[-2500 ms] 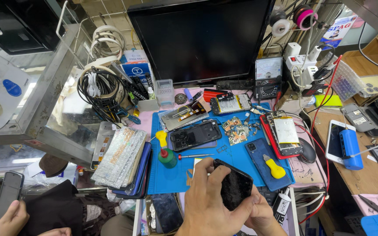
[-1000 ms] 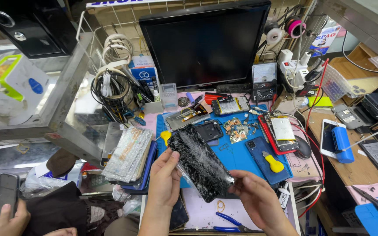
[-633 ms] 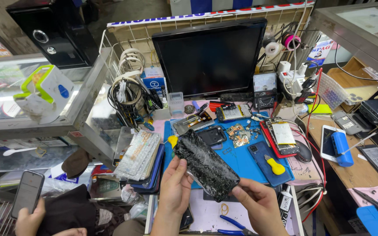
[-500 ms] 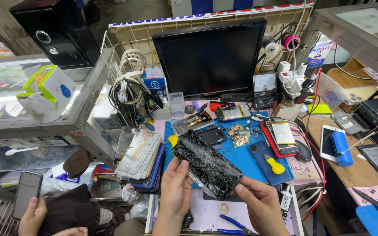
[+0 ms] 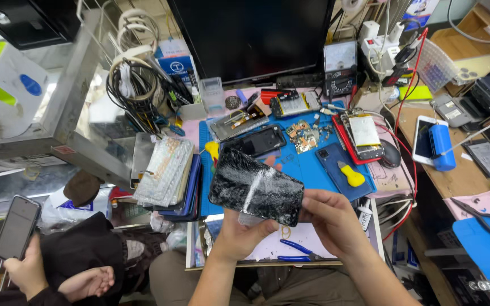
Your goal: The person removes a battery from a mobile phone chassis by hand and then uses a yellow prying tool to detach a shattered screen from the device frame.
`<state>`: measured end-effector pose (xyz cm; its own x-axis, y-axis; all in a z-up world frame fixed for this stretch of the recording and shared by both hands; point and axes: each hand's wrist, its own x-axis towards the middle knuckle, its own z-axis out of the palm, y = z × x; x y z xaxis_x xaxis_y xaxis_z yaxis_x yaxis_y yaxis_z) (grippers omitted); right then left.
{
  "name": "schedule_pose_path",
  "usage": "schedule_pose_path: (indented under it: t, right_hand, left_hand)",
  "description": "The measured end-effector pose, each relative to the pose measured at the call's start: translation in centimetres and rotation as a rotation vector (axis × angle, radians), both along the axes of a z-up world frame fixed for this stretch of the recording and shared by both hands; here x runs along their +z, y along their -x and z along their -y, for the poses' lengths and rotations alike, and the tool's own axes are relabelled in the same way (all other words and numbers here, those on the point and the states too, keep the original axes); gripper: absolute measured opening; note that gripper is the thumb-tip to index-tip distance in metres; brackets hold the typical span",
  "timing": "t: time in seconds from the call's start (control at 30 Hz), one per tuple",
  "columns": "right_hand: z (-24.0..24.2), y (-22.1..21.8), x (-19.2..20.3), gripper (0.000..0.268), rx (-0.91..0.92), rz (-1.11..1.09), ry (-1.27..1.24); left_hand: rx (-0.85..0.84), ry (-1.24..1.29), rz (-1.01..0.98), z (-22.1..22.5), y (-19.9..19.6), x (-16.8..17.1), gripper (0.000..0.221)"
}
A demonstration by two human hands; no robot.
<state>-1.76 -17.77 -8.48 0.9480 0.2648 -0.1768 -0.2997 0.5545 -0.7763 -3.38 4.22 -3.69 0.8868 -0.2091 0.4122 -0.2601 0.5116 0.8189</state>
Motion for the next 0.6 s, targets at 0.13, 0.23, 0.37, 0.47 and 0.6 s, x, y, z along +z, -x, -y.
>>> schedule_pose_path:
  t: [0.13,0.23,0.37,0.47,0.6]
  right_hand:
    - [0.4,-1.7,1.0,0.022,0.042,-0.013,0.021]
    - [1.5,-1.1,0.1,0.025,-0.018,0.128,0.39]
    - [4.7,-1.5,-1.0,0.024,-0.441,0.51,1.421]
    - [7.4,-2.8,-1.6,0.032,-0.52,0.591,1.644]
    - [8.9,-4.3,-2.3,0.033,-0.5,0.579,1.733]
  left_hand:
    - [0.03,-0.098,0.156,-0.4,-1.3,1.4,0.087]
    - [0.016,0.074,0.086,-0.9,-1.9,1.3,0.09]
    - [0.072,0.242,0.001,-3.8,-2.8,1.5,0.099]
    - [0.11,0.232,-0.045,-5.5,-3.0,1.0,0.106]
    - [0.136,0.205,-0.11,-6.7,-3.0,-0.4,0.111]
